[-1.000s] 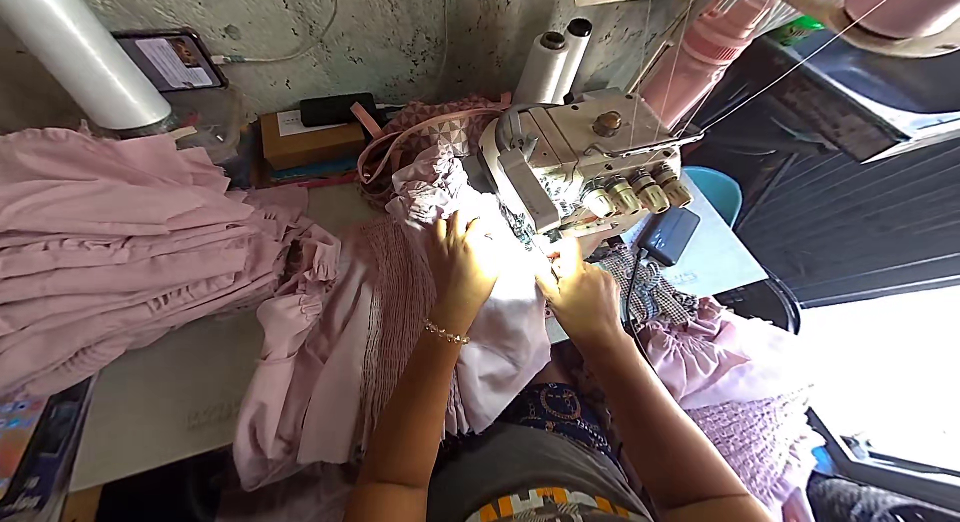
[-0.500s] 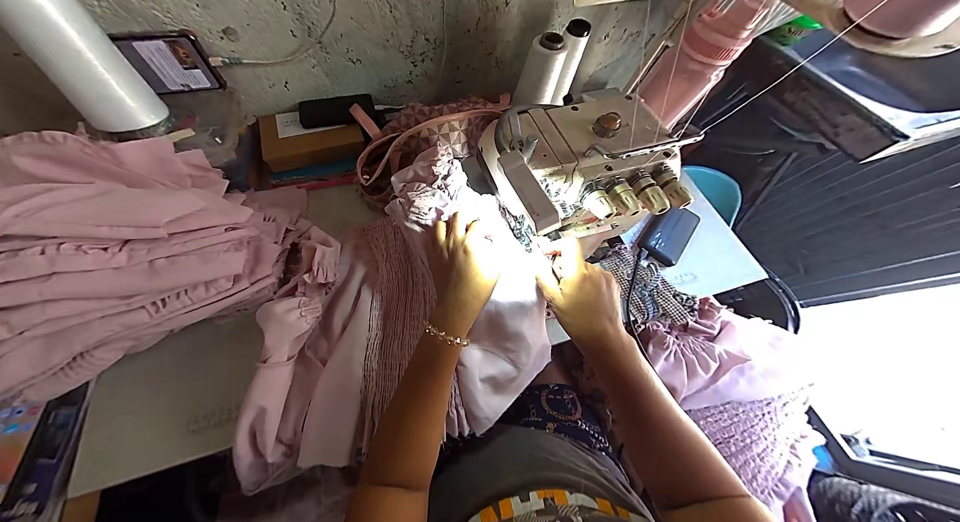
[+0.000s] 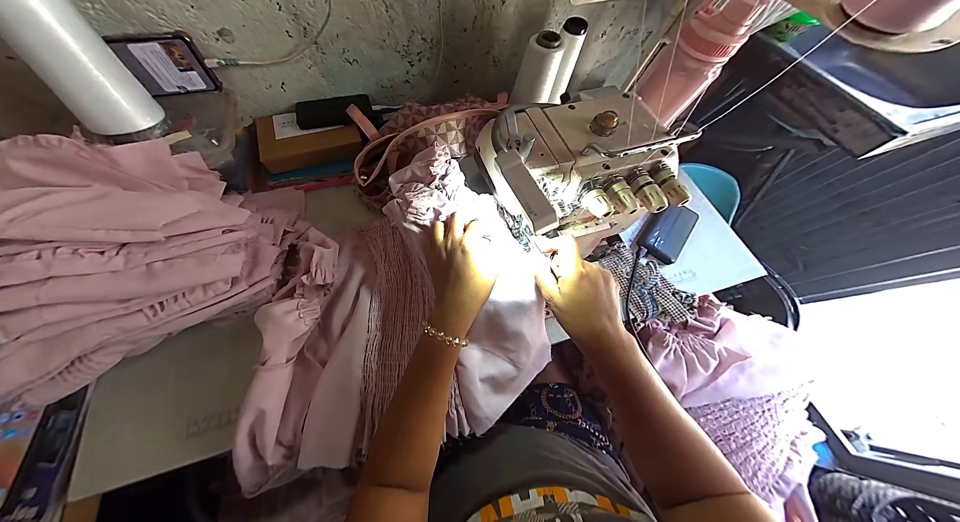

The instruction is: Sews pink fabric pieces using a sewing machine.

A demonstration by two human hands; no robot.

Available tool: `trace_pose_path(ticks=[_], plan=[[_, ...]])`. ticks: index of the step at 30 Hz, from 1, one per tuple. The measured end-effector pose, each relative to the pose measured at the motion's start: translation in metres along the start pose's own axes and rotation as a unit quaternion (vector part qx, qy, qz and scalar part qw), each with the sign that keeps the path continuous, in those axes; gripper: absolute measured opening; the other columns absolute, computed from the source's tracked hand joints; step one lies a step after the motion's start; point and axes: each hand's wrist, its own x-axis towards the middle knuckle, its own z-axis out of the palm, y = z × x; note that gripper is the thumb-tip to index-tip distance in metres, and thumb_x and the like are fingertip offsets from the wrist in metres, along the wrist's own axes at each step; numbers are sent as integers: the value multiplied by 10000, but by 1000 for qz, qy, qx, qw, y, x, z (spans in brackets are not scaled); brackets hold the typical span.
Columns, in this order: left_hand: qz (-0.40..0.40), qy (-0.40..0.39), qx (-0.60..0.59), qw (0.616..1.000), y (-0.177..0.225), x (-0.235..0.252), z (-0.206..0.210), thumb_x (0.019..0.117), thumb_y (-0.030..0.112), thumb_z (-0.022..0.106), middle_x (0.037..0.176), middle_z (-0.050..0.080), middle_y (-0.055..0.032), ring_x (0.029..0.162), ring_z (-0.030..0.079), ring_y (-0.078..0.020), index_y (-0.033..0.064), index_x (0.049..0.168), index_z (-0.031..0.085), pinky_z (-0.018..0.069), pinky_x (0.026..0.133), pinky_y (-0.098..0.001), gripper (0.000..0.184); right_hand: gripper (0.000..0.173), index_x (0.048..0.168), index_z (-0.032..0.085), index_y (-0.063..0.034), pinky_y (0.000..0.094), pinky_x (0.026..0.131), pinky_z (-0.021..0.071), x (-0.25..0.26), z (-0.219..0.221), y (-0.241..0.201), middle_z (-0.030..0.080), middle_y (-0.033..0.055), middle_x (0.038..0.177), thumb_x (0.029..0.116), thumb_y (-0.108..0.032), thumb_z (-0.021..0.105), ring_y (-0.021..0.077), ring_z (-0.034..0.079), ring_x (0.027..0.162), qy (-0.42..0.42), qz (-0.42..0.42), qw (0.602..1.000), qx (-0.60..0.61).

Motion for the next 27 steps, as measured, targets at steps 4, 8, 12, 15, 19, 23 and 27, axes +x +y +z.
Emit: trace_pose_path(ticks=[4,8,12,15,19,23,27], plan=[[-2,-2,-1,1000,-1,0,0,891,193,643,1144,663,-160,1070,588,-373,55,983,747,446,871,-551,195,302,1169,626,15,540,540,470,-1,-2,-2,608,158,645,989,-222,573,393,652,620,-12,10,1000,-2],[1,1,-7,1000,-1,0,0,888,191,643,1131,663,-155,1056,585,-370,53,990,749,446,858,-546,202,323,1173,630,28,549,540,476,-3,-1,-6,619,181,647,995,-232,562,419,665,630,-5,13,1000,-24],[1,1,-4,1000,-1,0,0,885,194,639,1114,661,-148,1051,584,-364,60,977,750,442,855,-542,197,290,1141,645,13,532,520,466,-2,1,-3,600,167,616,1000,-221,548,407,657,605,1,-3,999,-33],[-4,-3,-2,1000,-1,0,0,888,183,631,1130,662,-153,1062,586,-371,53,985,743,444,871,-555,197,302,1129,646,30,519,506,459,-4,3,3,578,154,599,998,-221,542,384,639,572,15,-22,999,-20],[-11,5,-59,998,-2,-1,-5,890,131,630,1195,664,-210,1118,590,-400,-35,1088,705,438,926,-571,269,267,1000,649,83,482,448,441,-9,6,11,559,148,572,926,-163,575,355,604,496,65,-107,992,-3],[-31,-30,-154,987,-3,3,-16,959,188,553,1090,655,-177,1087,572,-361,-7,925,727,403,940,-557,264,256,933,665,66,458,426,435,-10,5,8,580,156,586,922,-177,587,341,609,486,79,-170,982,9],[-37,-46,-177,982,-5,4,-22,929,171,659,1067,659,-166,1070,566,-354,-1,867,733,383,974,-564,197,261,936,679,49,434,414,429,-7,9,7,584,139,584,928,-188,569,318,605,475,97,-196,976,11]])
